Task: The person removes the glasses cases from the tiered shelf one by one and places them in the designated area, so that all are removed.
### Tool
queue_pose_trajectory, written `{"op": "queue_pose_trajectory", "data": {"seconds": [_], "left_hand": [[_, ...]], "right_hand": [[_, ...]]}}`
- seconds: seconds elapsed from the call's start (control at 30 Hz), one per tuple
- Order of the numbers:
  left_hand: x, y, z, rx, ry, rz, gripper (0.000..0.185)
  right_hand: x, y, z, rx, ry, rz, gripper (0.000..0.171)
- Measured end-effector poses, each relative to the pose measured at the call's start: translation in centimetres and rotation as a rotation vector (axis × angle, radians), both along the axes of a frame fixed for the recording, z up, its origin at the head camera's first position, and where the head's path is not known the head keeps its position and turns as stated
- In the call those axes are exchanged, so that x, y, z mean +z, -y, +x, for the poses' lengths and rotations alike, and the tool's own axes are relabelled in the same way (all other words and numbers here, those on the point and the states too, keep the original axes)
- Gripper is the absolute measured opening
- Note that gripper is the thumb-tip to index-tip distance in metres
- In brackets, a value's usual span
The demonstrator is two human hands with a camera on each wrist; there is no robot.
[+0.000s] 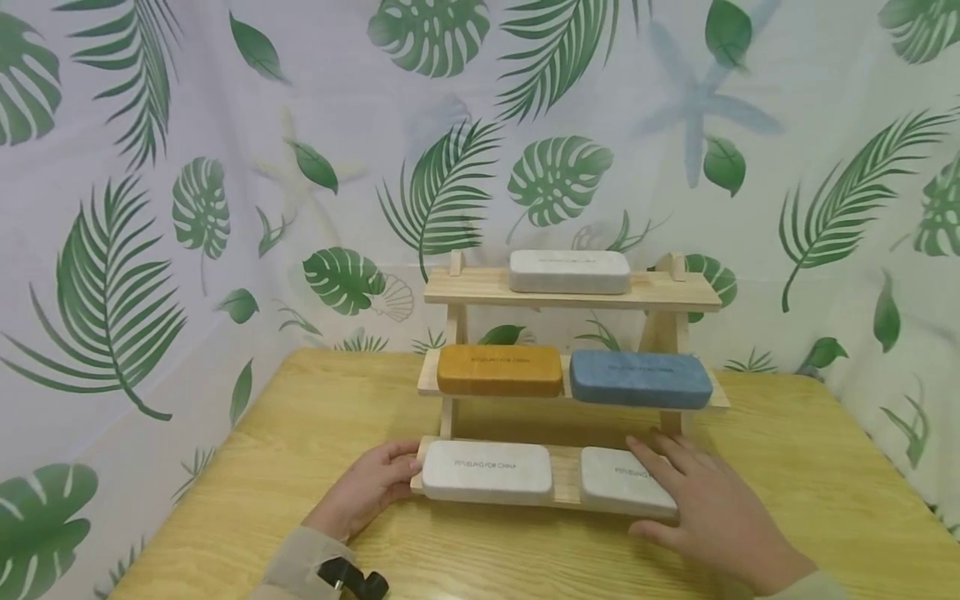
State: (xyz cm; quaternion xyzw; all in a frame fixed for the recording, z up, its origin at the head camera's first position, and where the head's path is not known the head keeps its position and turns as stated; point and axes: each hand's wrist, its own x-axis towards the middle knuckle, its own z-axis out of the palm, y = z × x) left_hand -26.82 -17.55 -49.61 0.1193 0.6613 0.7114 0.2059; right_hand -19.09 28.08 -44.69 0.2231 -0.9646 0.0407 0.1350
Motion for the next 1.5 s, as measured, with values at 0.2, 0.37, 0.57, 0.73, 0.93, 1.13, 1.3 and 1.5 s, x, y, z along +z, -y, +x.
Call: {"op": "queue_pose_trajectory", "data": {"seconds": [0.2,0.37,0.57,0.73,0.93,1.13,1.3,1.5], "left_hand": [[-0.3,0.2,0.2,-0.009,0.014,0.01,0.061],[-0.1,0.0,0.3,-0.013,0.003,0.024,0.06],[0.1,-0.3,0.3,-0.013,0.01,0.023,0.06],[0.3,-0.1,0.3,-0.002,0.007,0.012,0.061],[0.4,0.1,0.3,-0.003,0.008,0.007,0.061],[0.3,0.1,0.3,-0.007,0.017,0.014,0.062],[0.2,0.1,0.2,-0.011,0.015,0.023,0.061],[0.1,0.1,0.3,-0.001,0.011,0.019,0.061]], "right_hand": [[0.3,0.4,0.6,-0.003,0.024,-0.005,0.097],[0.6,0.5,0.9,0.007,0.008,-0.008,0.096],[0.7,0.3,1.1,-0.003,0.016,-0.009,0.095],[0.7,0.2,1.3,0.013,0.007,-0.017,0.09],[0.8,-0.1,1.7,0.017,0.068,-0.03,0.087],[1.3,-1.0,2.3,0.017,0.17,-0.032,0.088],[1.7,-1.9,2.5,0.006,0.245,-0.047,0.088],[2.2,-2.4,2.6,0.002,0.303,-0.059,0.089]]}}
